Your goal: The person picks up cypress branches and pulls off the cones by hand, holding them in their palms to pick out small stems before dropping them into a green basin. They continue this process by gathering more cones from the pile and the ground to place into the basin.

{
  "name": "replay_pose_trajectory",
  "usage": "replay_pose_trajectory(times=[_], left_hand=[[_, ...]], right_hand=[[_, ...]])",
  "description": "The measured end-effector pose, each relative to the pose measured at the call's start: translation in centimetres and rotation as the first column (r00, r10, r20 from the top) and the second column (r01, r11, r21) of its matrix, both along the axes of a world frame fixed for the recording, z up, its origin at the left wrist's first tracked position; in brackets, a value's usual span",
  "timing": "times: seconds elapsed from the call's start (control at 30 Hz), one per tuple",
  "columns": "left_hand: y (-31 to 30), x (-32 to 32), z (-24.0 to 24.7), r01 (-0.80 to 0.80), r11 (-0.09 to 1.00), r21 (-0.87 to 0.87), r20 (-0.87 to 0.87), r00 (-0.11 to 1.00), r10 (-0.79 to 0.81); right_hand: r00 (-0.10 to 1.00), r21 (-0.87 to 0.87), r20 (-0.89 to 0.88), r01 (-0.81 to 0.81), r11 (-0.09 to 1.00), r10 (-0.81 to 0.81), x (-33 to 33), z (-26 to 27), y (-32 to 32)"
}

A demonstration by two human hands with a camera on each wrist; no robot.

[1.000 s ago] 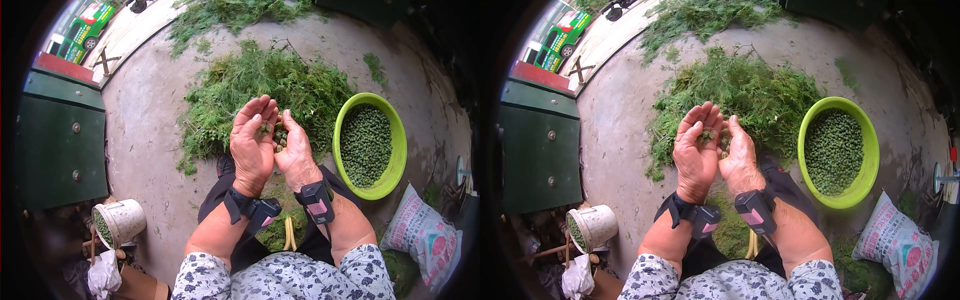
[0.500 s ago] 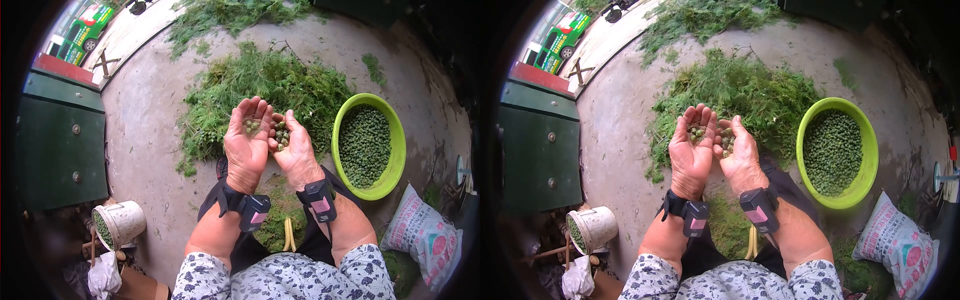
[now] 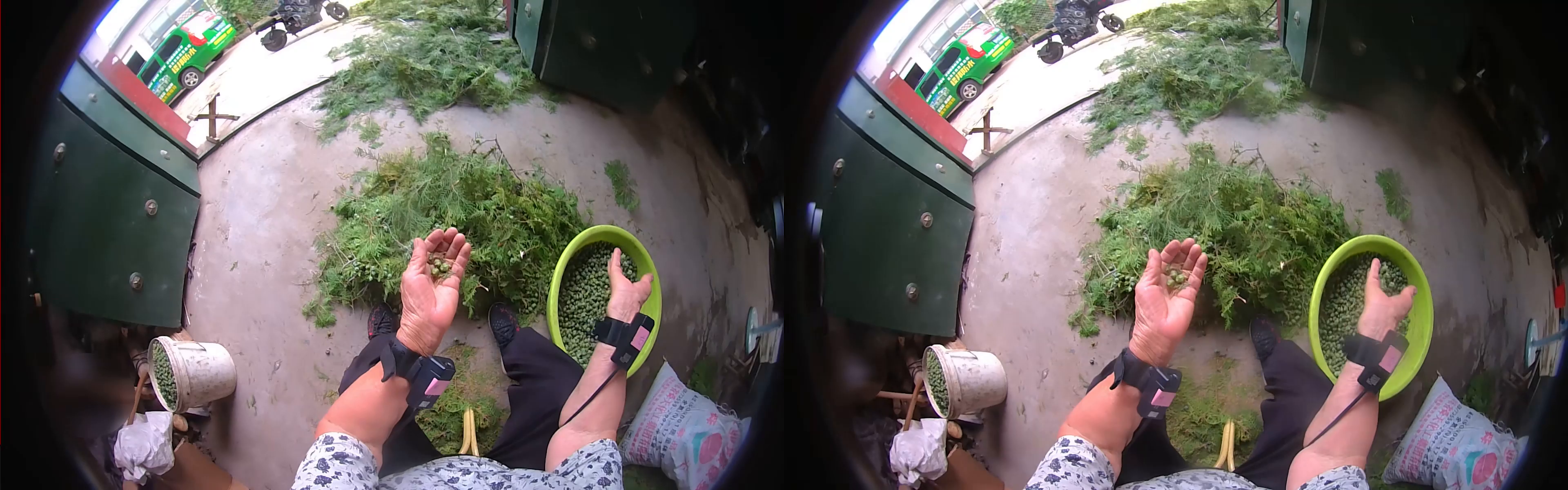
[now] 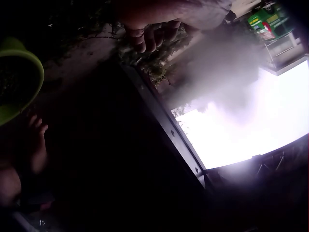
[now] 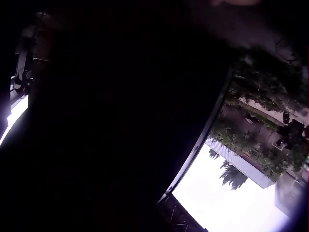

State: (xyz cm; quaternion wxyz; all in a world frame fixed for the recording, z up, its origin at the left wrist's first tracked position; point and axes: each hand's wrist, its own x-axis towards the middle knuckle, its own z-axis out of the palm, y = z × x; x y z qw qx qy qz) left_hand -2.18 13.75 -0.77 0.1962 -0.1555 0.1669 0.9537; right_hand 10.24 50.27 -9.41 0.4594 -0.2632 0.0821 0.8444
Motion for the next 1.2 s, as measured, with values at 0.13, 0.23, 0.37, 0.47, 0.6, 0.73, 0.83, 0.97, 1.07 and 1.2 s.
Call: replay_pose_trajectory(times=[0.13,0.23,0.37,0.47,0.6,0.73,0.83,0.97,1.07,1.2], left_hand=[[0.1,-0.3,0.4,0.027,0.998,0.062,-0.074,0.997,-0.023],[0.1,-0.4,0.6,0.065,0.99,0.122,-0.149,0.988,-0.047],[0.2,-0.2,1.1,0.113,0.981,0.158,-0.157,0.984,-0.088],[0.2,-0.2,1.2,0.149,0.976,0.161,-0.18,0.976,-0.119],[0.0,-0.2,1.1,0.194,0.968,0.162,-0.205,0.966,-0.159],[0.2,-0.1,1.1,0.203,0.967,0.152,-0.204,0.964,-0.17],[0.2,0.0,1.1,0.205,0.975,0.089,-0.19,0.964,-0.185],[0.2,0.2,0.6,0.234,0.971,0.042,-0.189,0.956,-0.222],[0.1,0.2,0.8,0.244,0.969,0.04,-0.184,0.955,-0.232],[0.1,0.2,0.4,0.244,0.969,0.034,-0.165,0.958,-0.235]], right_hand=[[0.984,-0.082,0.049,-0.168,0.982,0.172,-1.7,3.1,-1.3],[0.918,0.258,0.076,-0.395,0.882,0.389,-3.9,5.8,-6.9],[0.722,0.461,0.422,-0.692,0.556,0.548,-6.3,10.6,-15.6],[0.607,0.531,0.611,-0.791,0.306,0.508,-7.3,12.2,-20.4],[0.486,0.536,0.804,-0.841,-0.065,0.342,-7.7,12.8,-24.1],[0.678,0.641,0.735,-0.684,-0.348,0.023,-8.2,11.7,-26.1],[0.653,0.556,0.754,-0.69,-0.464,-0.067,-8.3,12.3,-26.5],[0.654,0.519,0.749,-0.679,-0.519,-0.108,-8.6,11.3,-26.4],[0.684,0.547,0.723,-0.649,-0.529,-0.091,-8.6,11.1,-26.3],[0.629,0.535,0.775,-0.701,-0.472,-0.057,-8.4,11.4,-26.1]])
